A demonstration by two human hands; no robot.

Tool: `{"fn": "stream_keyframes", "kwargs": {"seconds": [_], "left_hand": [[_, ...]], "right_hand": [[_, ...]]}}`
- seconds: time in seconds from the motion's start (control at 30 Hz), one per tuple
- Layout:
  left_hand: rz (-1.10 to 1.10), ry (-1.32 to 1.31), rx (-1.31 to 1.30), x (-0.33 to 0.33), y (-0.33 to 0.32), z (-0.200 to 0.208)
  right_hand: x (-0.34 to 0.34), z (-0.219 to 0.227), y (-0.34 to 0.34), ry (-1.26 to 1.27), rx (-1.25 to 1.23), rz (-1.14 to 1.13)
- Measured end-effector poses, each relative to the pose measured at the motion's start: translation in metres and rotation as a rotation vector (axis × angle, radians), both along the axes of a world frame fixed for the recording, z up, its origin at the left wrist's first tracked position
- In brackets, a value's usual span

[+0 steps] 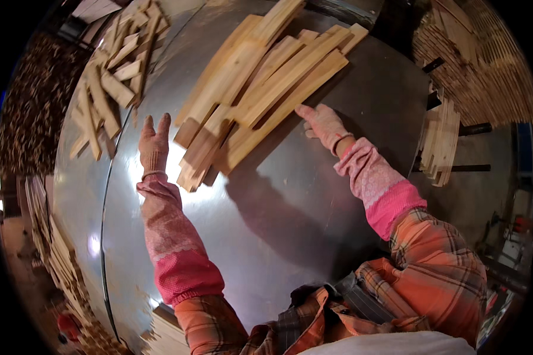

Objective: The person picks up thin wooden planks from a pile and arranges them into a neat stack on a metal table. They repeatedly pick up individual planks or small groups, align them, and place them onto the growing stack.

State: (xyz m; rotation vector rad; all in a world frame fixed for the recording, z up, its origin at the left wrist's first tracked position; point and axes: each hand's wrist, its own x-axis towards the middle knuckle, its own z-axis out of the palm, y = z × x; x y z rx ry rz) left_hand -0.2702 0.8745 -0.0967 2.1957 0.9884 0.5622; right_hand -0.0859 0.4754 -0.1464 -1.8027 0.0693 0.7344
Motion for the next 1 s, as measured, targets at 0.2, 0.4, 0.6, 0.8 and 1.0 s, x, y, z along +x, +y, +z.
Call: {"fn": "stream_keyframes", "kwargs": {"seconds": [0.2, 0.4, 0.6, 0.8, 1.0], "left_hand": [[-0.144, 0.290, -0.122, 0.131, 0.004, -0.035], [-0.332, 0.342, 0.044, 0.130, -0.055, -0.058], [-0.071, 0.342, 0.040, 0.037, -0.129, -0.051], [0.147, 0.479, -0.212, -0.058, -0.223, -0.026], [0.333, 0.530, -0.249, -0.197, -0.292, -0.032]], "right_hand": [[0.040, -0.019, 0.015, -0.156, -0.429, 0.170], [0.048, -0.045, 0.017, -0.159, -0.105, 0.092], [0.014, 0.010, 0.046, -0.095, -0.301, 0.285], [-0.044, -0.042, 0.019, -0.464, -0.490, 0.674], [-0.145, -0.050, 0.002, -0.298, -0.354, 0.765]]}}
